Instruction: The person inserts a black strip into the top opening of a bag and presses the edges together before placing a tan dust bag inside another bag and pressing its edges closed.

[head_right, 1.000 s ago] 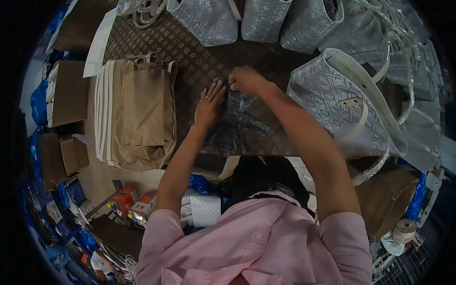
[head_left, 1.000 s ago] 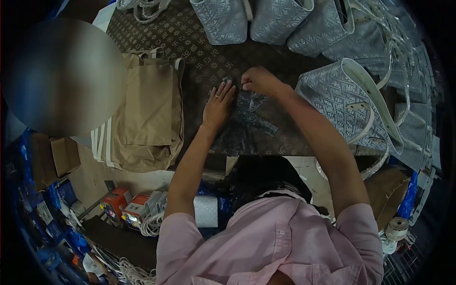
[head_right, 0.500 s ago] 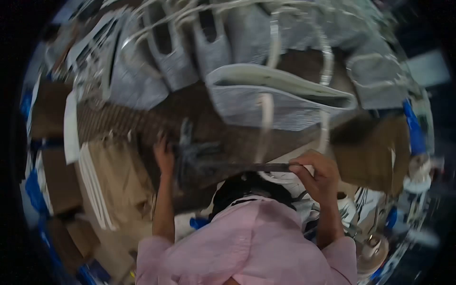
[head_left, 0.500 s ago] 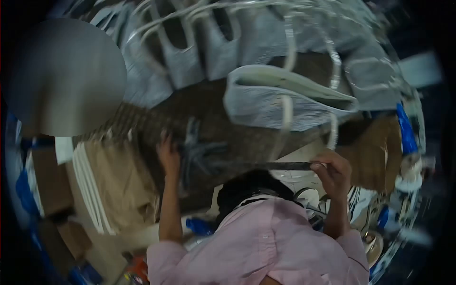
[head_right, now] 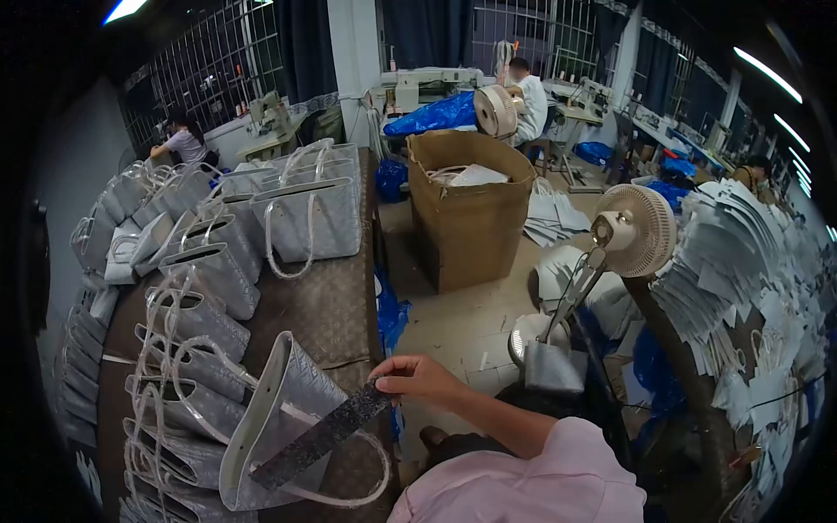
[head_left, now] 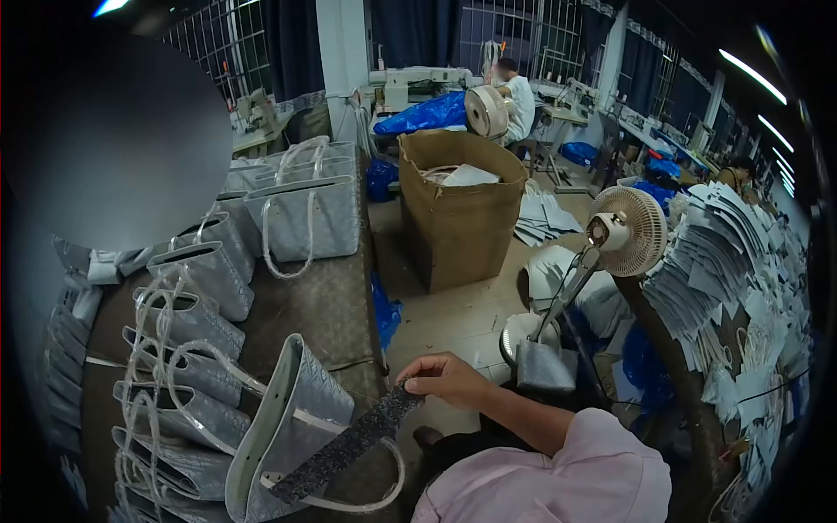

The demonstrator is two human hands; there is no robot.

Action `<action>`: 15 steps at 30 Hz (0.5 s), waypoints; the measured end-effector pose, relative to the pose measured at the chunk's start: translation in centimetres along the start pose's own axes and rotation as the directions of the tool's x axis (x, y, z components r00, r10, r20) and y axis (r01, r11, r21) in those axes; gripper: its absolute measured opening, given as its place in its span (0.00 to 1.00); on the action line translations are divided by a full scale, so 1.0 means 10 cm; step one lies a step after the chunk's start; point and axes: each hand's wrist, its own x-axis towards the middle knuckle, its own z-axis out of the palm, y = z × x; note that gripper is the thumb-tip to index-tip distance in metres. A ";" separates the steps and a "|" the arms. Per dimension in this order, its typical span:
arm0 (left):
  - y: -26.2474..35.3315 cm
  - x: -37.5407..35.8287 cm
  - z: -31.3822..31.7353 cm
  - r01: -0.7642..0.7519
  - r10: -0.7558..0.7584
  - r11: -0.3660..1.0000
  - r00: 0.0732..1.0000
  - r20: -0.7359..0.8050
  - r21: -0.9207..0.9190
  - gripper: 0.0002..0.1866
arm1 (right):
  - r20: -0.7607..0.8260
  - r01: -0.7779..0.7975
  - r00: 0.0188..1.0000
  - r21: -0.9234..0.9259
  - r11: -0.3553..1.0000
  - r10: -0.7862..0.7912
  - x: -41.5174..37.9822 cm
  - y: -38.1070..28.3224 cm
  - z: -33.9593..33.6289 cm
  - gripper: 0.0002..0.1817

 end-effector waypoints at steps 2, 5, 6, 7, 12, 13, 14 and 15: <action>0.09 0.07 0.01 0.019 -0.019 1.000 1.000 0.017 -0.013 0.14 | 0.012 -0.004 1.000 0.018 1.000 0.004 0.02 0.03 -0.08 0.11; 0.22 0.13 -0.03 0.058 -0.057 0.998 0.997 0.043 -0.026 0.13 | 0.043 -0.016 0.999 0.029 0.999 0.015 0.06 0.05 -0.07 0.10; 0.26 0.12 -0.07 0.078 -0.077 0.997 0.996 0.052 -0.025 0.13 | 0.062 -0.023 0.998 0.023 0.999 0.021 0.09 0.05 -0.05 0.10; 0.28 0.09 -0.12 0.101 -0.099 0.995 0.993 0.062 -0.022 0.13 | 0.067 -0.034 0.997 0.027 0.999 0.032 0.11 0.05 -0.02 0.10; 0.22 -1.13 -1.30 0.372 -0.391 0.915 0.913 0.120 0.153 0.11 | 0.099 -0.072 0.992 -0.119 0.990 0.084 0.26 -0.13 0.09 0.10; 0.13 -1.68 -2.10 0.457 -0.497 0.847 0.862 0.103 0.271 0.11 | 0.116 -0.094 0.987 -0.148 0.985 0.111 0.31 -0.14 0.16 0.10; 0.22 -2.11 -2.83 0.533 -0.591 0.762 0.805 0.060 0.368 0.11 | 0.179 -0.110 0.975 -0.142 0.984 0.135 0.38 -0.20 0.25 0.09; 0.81 -1.56 -3.04 0.566 -0.570 0.821 0.799 0.191 0.076 0.12 | 0.241 -0.131 0.954 -0.206 0.970 0.180 0.45 -0.24 0.30 0.10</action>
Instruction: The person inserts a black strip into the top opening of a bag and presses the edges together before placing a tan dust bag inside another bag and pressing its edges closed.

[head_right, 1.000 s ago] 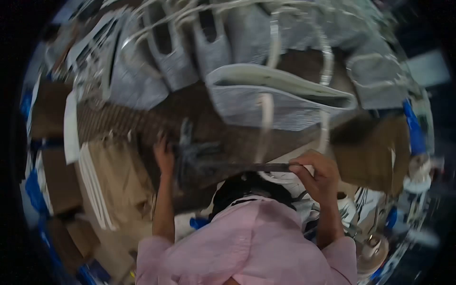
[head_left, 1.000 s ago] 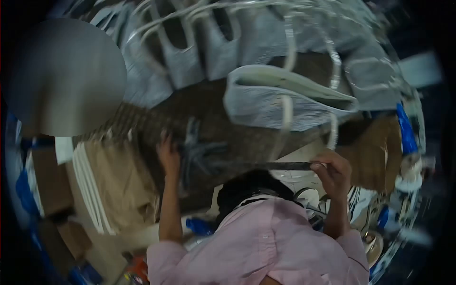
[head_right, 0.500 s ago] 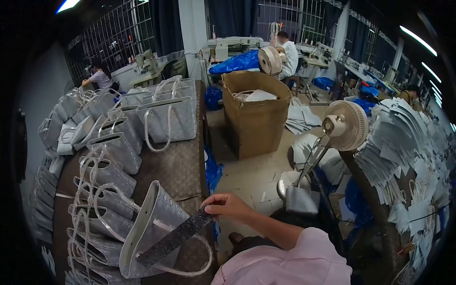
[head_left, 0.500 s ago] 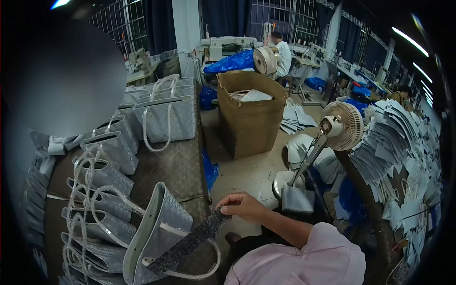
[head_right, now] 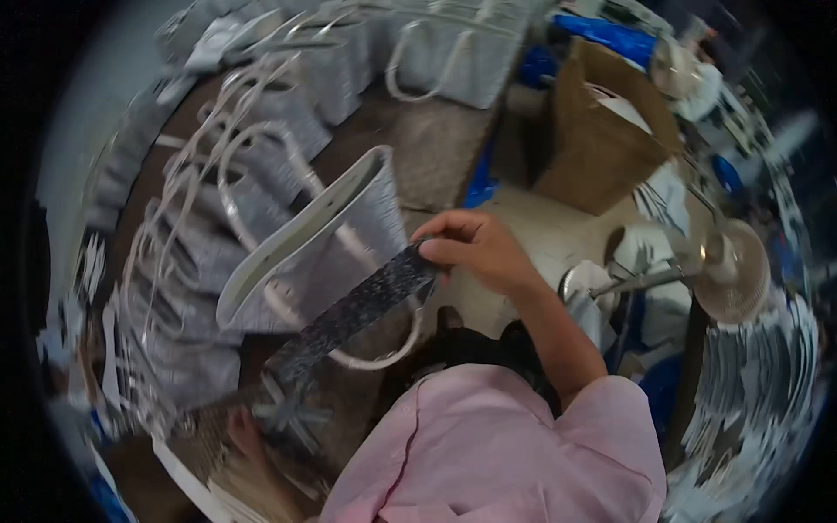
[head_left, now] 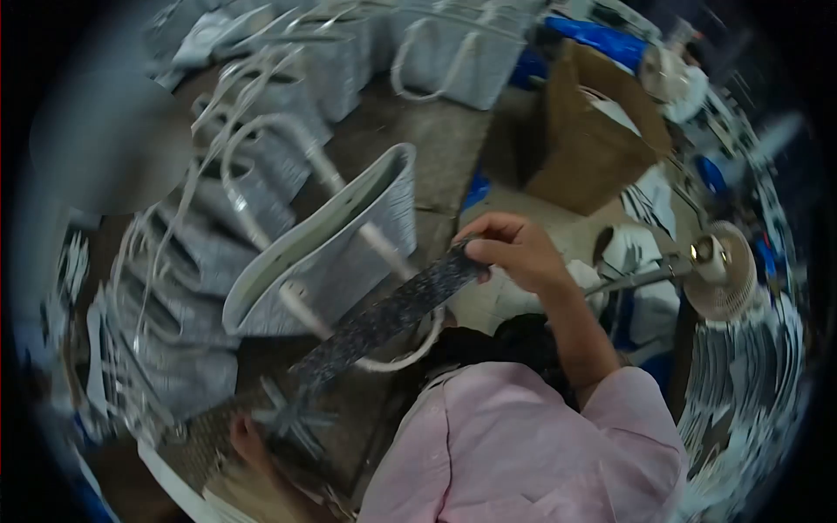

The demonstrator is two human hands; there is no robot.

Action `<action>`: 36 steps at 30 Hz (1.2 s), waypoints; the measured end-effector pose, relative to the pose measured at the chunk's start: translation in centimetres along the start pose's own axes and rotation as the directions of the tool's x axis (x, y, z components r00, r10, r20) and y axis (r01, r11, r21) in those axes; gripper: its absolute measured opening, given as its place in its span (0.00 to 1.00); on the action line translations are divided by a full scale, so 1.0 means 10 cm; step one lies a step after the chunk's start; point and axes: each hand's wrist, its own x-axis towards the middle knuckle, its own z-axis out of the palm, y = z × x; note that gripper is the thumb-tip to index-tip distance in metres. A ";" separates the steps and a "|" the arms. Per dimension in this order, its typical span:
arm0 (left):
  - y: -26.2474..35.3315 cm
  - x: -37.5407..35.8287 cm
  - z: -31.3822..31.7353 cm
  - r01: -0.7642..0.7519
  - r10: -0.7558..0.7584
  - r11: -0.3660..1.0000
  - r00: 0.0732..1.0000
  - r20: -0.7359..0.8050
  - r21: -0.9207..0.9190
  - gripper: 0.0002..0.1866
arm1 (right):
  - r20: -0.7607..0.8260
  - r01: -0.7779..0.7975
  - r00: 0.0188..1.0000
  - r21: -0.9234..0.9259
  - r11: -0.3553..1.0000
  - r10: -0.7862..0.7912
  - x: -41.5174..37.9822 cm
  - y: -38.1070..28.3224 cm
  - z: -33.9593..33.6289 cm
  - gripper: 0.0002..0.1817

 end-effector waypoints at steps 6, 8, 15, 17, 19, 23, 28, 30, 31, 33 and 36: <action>3.13 -0.13 -0.35 -0.285 0.519 0.757 0.809 0.275 -0.588 0.16 | 0.400 -0.018 0.913 -0.163 0.986 0.083 0.39 -0.19 0.70 0.11; 3.46 -0.13 -0.19 -0.312 0.589 0.796 0.600 0.542 -0.519 0.15 | 0.452 -0.007 0.890 -0.135 0.991 0.068 0.43 -0.22 0.87 0.10; 3.45 -0.35 0.16 0.521 0.490 0.544 0.439 0.753 -0.657 0.16 | 0.388 0.511 0.836 -0.295 0.807 -0.388 0.13 0.13 0.62 0.13; 3.50 -0.42 0.26 0.548 0.478 0.490 0.482 0.735 -0.678 0.15 | 0.549 0.808 0.589 -0.397 0.435 -0.593 0.12 0.11 0.53 0.17; 3.54 -0.41 0.32 0.566 0.459 0.434 0.530 0.713 -0.701 0.15 | 0.581 0.855 0.514 -0.403 0.326 -0.631 0.15 0.00 0.59 0.18; 3.77 -0.43 0.33 0.563 0.283 0.421 0.663 0.693 -0.711 0.18 | 0.828 0.898 0.219 -0.378 -0.226 -0.516 0.44 -0.18 0.33 0.17; 3.44 -0.14 -0.01 -0.149 -0.268 0.318 0.933 -0.239 -0.937 0.19 | 0.724 0.847 0.222 -0.475 -0.238 -0.653 0.73 -0.57 -0.30 0.14; 3.40 -0.22 -0.28 -0.433 -0.232 0.465 0.782 -0.578 -0.772 0.21 | 0.645 0.834 0.330 -0.541 -0.107 -0.689 0.96 -0.64 -0.68 0.14; 3.43 -0.24 -0.39 -0.552 -0.163 0.530 0.678 -0.716 -0.644 0.23 | 0.569 0.778 0.522 -0.623 0.081 -0.636 1.07 -0.57 -0.87 0.15; 3.43 -0.21 -0.47 -0.623 -0.063 0.516 0.656 -0.752 -0.588 0.27 | 0.511 0.709 0.669 -0.657 0.257 -0.539 1.28 -0.50 -0.91 0.15; 3.76 -0.13 -0.34 -0.602 0.134 0.550 0.748 -0.650 -0.579 0.32 | 0.525 0.698 0.714 -0.577 0.423 -0.463 1.50 -0.43 -0.77 0.16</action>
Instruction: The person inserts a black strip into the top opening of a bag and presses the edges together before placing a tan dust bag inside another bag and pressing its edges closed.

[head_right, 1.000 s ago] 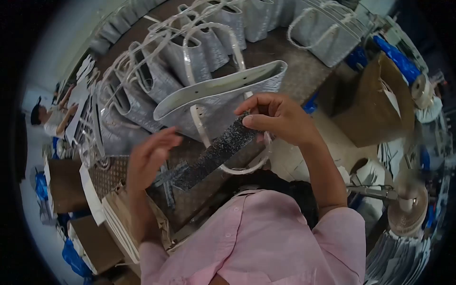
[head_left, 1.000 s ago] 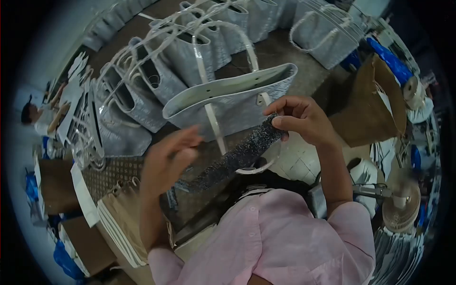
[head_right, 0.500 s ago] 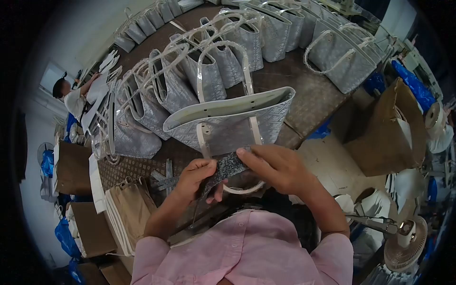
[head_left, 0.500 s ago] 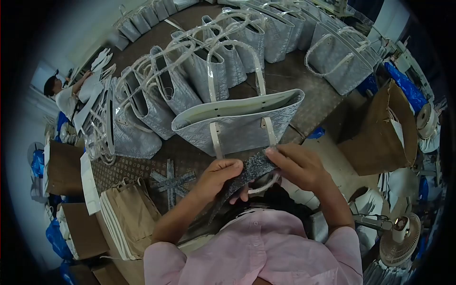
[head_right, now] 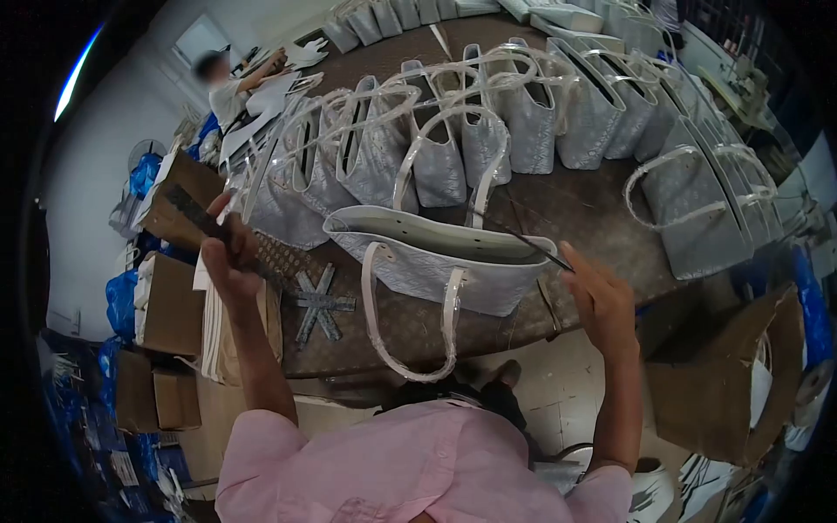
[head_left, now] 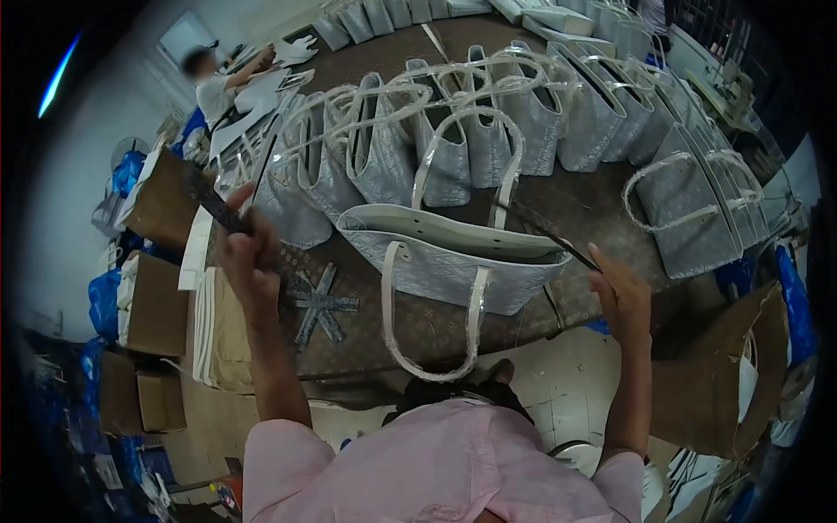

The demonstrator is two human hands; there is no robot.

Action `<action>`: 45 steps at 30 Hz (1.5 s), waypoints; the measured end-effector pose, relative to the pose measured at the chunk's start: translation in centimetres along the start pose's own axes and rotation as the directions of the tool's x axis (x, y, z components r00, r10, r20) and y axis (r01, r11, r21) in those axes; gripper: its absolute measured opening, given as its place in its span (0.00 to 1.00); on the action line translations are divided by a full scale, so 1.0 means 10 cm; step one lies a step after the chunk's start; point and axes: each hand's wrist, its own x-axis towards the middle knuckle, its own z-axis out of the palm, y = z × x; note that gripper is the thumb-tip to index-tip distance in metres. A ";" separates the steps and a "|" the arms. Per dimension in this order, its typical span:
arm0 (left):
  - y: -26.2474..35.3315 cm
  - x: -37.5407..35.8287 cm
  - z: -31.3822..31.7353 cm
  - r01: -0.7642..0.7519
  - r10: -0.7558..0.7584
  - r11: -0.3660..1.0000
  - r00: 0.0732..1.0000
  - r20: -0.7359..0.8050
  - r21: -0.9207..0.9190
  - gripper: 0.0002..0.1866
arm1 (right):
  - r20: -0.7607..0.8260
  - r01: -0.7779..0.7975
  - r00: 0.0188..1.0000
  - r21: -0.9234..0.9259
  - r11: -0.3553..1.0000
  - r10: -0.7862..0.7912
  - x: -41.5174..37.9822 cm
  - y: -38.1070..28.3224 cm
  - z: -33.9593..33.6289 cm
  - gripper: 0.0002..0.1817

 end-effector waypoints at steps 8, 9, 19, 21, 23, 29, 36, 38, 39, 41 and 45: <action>-0.34 0.29 0.50 -0.391 0.018 0.737 0.827 0.563 0.551 0.14 | 0.294 0.037 0.949 0.259 0.965 -0.115 0.52 -0.05 0.37 0.15; -0.44 0.31 0.48 -0.484 0.025 0.699 0.752 0.659 0.526 0.15 | 0.291 0.039 0.950 0.243 0.969 -0.112 0.54 -0.08 0.39 0.15; -0.77 0.43 0.25 -0.511 0.132 0.688 0.787 0.603 0.515 0.12 | 0.292 -0.028 0.956 0.154 0.988 -0.018 0.45 -0.19 0.54 0.18; -0.96 0.54 0.16 -0.559 -0.033 0.632 0.673 0.739 0.537 0.11 | 0.249 -0.049 0.968 0.140 0.989 0.013 0.46 -0.18 0.55 0.19; -1.08 0.55 0.12 -0.545 0.026 0.700 0.665 0.747 0.461 0.09 | 0.189 -0.064 0.982 0.218 0.974 0.022 0.39 -0.12 0.63 0.20; -1.20 0.49 0.06 -0.422 -0.143 0.734 0.670 0.729 0.532 0.09 | 0.069 0.057 0.997 -0.252 0.966 -0.041 0.38 -0.26 0.77 0.07; -1.35 0.32 -0.01 -0.284 -0.274 0.756 0.680 0.680 0.590 0.22 | 0.200 0.053 0.980 -0.288 0.956 0.006 0.47 -0.24 0.93 0.07; -1.32 0.31 -0.02 -0.168 -0.374 0.766 0.669 0.642 0.621 0.28 | 0.177 0.000 0.982 -0.357 0.934 0.068 0.46 -0.32 0.95 0.06; -1.28 0.34 0.02 -0.211 -0.425 0.707 0.637 0.644 0.675 0.32 | 0.179 -0.009 0.981 -0.356 0.935 0.077 0.47 -0.33 0.98 0.06; -1.29 0.37 0.07 -0.265 -0.467 0.647 0.602 0.647 0.714 0.36 | 0.265 -0.053 0.949 -0.394 0.918 0.168 0.53 -0.31 0.98 0.06; -1.31 0.44 0.12 -0.410 -0.455 0.614 0.513 0.727 0.674 0.39 | 0.368 -0.087 0.893 -0.426 0.900 0.260 0.60 -0.30 0.96 0.08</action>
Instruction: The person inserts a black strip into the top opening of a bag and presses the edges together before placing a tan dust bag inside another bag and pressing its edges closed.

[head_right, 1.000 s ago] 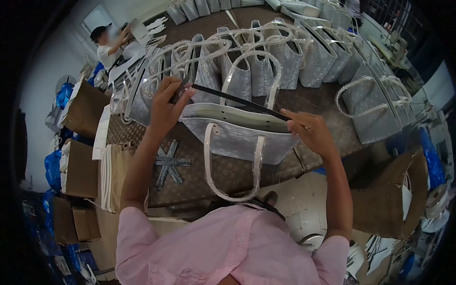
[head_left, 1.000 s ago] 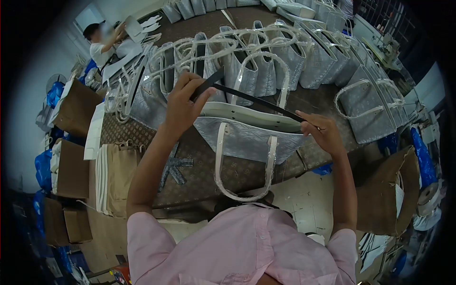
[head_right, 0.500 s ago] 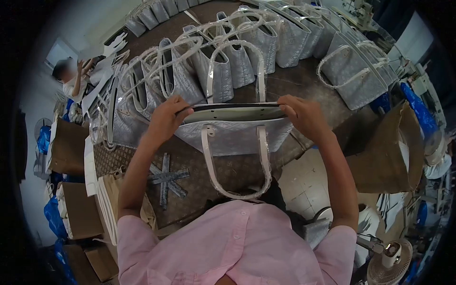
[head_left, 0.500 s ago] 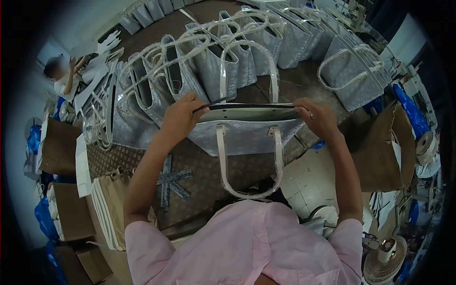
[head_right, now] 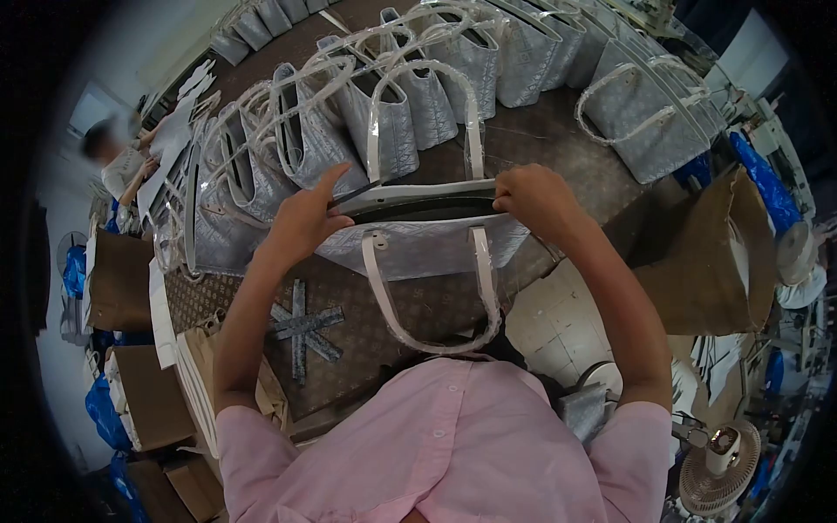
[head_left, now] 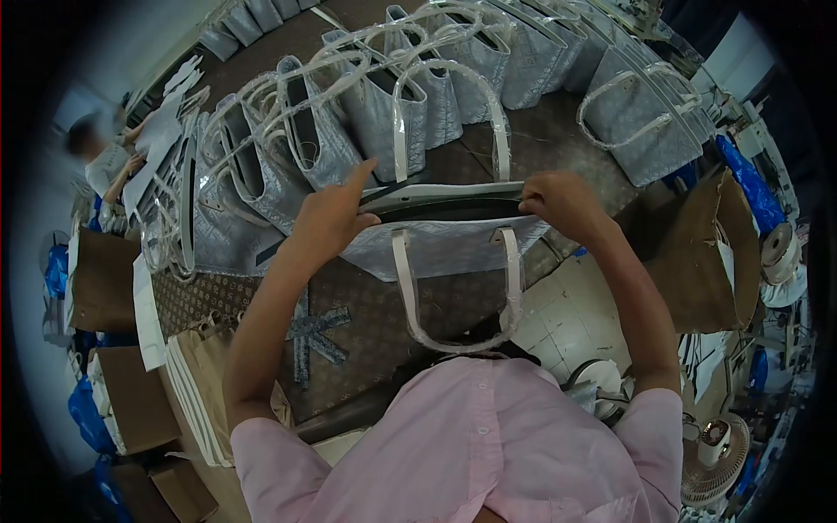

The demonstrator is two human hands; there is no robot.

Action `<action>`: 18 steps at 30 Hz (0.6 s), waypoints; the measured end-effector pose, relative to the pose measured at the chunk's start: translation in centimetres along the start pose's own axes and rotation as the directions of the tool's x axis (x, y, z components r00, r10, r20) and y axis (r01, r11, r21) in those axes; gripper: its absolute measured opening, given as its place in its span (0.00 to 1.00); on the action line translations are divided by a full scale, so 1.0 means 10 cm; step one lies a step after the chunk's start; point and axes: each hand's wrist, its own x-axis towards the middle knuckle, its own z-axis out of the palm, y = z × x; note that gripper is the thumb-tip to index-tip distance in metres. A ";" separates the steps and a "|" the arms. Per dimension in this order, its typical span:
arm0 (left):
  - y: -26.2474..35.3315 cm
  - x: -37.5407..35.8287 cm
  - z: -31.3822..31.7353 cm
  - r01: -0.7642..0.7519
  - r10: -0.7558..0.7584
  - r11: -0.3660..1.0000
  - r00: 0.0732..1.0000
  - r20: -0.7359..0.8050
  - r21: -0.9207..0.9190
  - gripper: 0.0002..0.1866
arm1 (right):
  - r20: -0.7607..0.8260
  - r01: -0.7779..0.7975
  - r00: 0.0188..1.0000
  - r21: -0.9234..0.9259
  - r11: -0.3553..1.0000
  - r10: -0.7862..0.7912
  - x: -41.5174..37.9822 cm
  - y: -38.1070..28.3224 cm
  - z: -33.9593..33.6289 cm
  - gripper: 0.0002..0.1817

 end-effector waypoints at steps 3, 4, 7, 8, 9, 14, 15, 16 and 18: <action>-0.03 0.05 0.07 -0.078 0.077 0.995 0.997 0.032 0.058 0.41 | 0.005 -0.092 0.996 -0.064 0.994 0.092 0.00 -0.06 0.04 0.12; -0.05 0.07 0.09 -0.131 0.129 0.988 0.991 0.025 0.084 0.43 | -0.047 -0.071 0.997 -0.096 0.993 0.067 0.02 -0.06 0.07 0.15; -0.06 0.10 0.09 -0.103 0.096 0.982 0.994 0.055 0.159 0.44 | -0.071 -0.063 0.996 -0.144 0.988 0.053 0.06 -0.10 0.04 0.18; -0.06 0.11 0.11 -0.108 0.099 0.982 0.993 0.061 0.152 0.44 | -0.042 -0.068 0.997 -0.161 0.985 0.062 0.06 -0.10 0.03 0.18; -0.08 0.11 0.13 -0.107 0.104 0.982 0.994 0.026 0.155 0.44 | -0.037 -0.076 0.997 -0.162 0.984 0.071 0.07 -0.06 0.06 0.18; -0.02 0.05 0.16 -0.149 0.160 0.977 0.985 -0.067 0.151 0.42 | 0.048 -0.040 0.998 -0.151 0.988 0.048 0.10 0.03 0.04 0.16; -0.03 0.07 0.18 -0.158 0.169 0.976 0.983 -0.065 0.148 0.42 | 0.046 -0.050 0.997 -0.153 0.987 0.058 0.10 0.04 0.04 0.16; -0.06 0.07 0.20 -0.133 0.143 0.983 0.987 -0.072 0.123 0.42 | 0.029 -0.042 0.998 -0.173 0.984 0.048 0.10 0.04 0.05 0.15; -0.07 0.05 0.21 -0.104 0.113 0.989 0.991 -0.076 0.103 0.41 | 0.011 -0.031 0.999 -0.189 0.982 0.034 0.11 0.05 0.09 0.14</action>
